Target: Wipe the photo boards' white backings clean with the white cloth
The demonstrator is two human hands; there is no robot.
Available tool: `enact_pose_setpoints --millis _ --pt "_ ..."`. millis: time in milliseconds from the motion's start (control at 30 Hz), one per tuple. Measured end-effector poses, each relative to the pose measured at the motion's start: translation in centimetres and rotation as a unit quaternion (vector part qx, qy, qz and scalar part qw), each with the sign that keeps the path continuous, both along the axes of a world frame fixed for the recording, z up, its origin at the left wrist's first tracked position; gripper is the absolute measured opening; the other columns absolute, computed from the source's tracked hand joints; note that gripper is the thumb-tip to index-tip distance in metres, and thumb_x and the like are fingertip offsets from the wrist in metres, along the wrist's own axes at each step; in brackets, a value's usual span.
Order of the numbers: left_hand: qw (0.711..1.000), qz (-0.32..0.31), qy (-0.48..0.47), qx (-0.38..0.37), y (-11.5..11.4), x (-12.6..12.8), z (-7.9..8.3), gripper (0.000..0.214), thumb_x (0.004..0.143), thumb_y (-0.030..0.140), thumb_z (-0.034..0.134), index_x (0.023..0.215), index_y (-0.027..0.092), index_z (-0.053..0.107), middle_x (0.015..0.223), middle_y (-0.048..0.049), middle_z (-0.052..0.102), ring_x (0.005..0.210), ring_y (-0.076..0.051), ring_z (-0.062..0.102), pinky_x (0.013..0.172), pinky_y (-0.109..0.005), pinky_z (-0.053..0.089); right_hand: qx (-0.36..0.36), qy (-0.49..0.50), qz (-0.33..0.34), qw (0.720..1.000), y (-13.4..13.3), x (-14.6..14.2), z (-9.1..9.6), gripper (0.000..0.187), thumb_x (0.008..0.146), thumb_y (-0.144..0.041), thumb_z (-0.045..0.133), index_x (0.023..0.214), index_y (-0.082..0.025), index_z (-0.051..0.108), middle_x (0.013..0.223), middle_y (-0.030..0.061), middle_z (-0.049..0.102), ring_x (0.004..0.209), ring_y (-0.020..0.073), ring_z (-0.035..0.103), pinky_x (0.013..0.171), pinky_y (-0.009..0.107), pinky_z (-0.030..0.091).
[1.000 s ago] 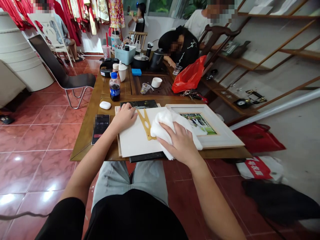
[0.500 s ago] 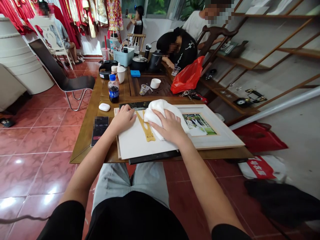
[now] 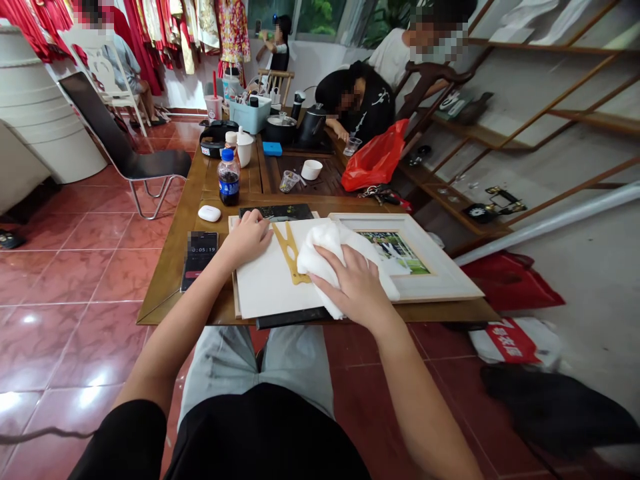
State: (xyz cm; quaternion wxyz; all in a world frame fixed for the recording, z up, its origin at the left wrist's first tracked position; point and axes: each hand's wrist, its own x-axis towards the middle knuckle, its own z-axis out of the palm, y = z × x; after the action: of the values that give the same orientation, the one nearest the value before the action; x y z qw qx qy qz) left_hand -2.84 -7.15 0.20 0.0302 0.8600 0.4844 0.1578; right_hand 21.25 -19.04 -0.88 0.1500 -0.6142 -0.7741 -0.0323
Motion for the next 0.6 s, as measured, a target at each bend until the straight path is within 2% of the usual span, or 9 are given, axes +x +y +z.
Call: enact_pose_setpoints --millis 233,333,433,600 --pt "1.0 -0.008 -0.003 0.006 0.1 0.0 -0.1 0.037 0.102 0.032 0.039 0.115 0.014 0.069 0.116 -0.015 0.057 0.115 -0.032 0.052 0.103 -0.05 0.043 -0.011 0.014 -0.005 1.0 4.8 -1.6 0.4 0.06 0.1 -0.061 0.031 0.151 -0.032 0.043 0.143 0.0147 0.05 0.13 0.0378 0.045 0.104 0.06 0.037" --pt "1.0 -0.009 -0.011 0.008 0.2 0.0 -0.1 0.038 0.102 0.032 0.039 0.116 0.015 0.069 0.116 -0.0146 0.057 0.115 -0.032 0.052 0.103 -0.051 0.043 -0.012 0.024 0.008 1.0 5.8 -2.0 0.6 0.059 0.102 -0.059 0.028 0.153 -0.033 0.041 0.142 0.014 0.051 0.132 0.0374 0.043 0.106 0.061 0.034" --pt "1.0 -0.002 -0.003 0.009 0.1 0.1 -0.1 0.038 0.102 0.033 0.039 0.118 0.014 0.069 0.117 -0.0147 0.057 0.115 -0.032 0.052 0.103 -0.051 0.043 -0.018 0.041 0.037 0.998 5.3 -2.1 0.9 0.057 0.103 -0.057 0.028 0.153 -0.034 0.04 0.142 0.0127 0.052 0.134 0.0352 0.042 0.109 0.061 0.032" --pt "1.0 0.012 0.0 0.004 0.0 0.2 0.0 0.04 0.103 0.033 0.04 0.123 0.012 0.067 0.119 -0.0157 0.058 0.117 -0.032 0.053 0.102 -0.051 0.043 -0.01 0.026 0.079 0.996 1.7 -1.8 0.6 0.056 0.103 -0.055 0.031 0.154 -0.033 0.042 0.146 0.0153 0.047 0.137 0.0345 0.041 0.11 0.058 0.031"
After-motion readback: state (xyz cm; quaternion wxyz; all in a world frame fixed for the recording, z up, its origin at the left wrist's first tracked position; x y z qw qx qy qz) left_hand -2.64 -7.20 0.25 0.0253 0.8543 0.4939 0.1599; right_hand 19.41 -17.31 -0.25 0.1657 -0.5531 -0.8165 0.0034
